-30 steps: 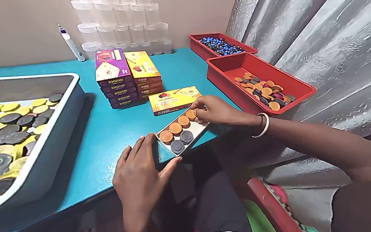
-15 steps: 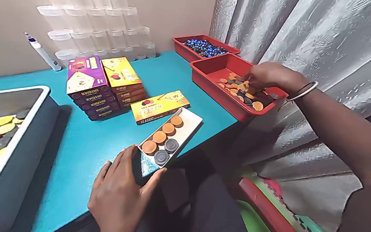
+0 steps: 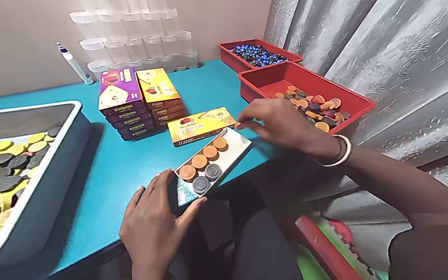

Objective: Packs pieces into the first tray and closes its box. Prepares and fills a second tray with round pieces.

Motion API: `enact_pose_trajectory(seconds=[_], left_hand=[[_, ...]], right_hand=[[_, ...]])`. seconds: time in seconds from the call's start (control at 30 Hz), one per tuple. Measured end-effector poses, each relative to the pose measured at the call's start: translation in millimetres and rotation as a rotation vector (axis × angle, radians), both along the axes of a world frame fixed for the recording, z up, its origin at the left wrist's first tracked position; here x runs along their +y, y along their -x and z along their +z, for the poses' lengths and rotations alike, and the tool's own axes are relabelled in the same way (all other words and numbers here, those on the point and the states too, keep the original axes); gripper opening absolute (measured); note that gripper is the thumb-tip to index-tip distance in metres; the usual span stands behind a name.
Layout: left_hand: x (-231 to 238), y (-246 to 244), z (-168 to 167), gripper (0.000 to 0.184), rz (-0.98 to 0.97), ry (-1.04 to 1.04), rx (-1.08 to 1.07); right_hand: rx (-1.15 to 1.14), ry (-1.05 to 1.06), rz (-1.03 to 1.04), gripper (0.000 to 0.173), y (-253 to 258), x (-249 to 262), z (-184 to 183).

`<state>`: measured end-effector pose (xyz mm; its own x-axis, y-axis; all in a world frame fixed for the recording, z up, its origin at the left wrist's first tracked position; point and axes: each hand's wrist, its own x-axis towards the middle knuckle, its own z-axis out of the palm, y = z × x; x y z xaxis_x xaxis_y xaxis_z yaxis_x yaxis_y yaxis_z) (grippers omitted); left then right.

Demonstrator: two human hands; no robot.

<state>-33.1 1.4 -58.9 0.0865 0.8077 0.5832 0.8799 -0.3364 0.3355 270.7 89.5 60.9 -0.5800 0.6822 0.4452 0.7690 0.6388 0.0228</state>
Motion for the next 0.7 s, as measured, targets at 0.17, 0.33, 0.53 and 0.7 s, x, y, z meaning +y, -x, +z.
enact_pose_trajectory(seconds=[0.17, 0.33, 0.53, 0.7], left_hand=[[-2, -1, 2, 0.091, 0.006, 0.009, 0.000], [-1, 0, 3, 0.091, -0.003, 0.023, 0.004], [-1, 3, 4, 0.094, -0.046, 0.062, 0.002], [-2, 4, 6, 0.096, -0.055, 0.101, 0.003]], right_hand=[[-0.120, -0.003, 0.077, 0.007, 22, 0, -32], [-0.127, 0.019, 0.117, 0.003, 19, 4, -41], [-0.072, 0.027, -0.011, 0.014, 12, -10, -21], [-0.205, 0.133, -0.598, 0.016, -51, -17, 54]])
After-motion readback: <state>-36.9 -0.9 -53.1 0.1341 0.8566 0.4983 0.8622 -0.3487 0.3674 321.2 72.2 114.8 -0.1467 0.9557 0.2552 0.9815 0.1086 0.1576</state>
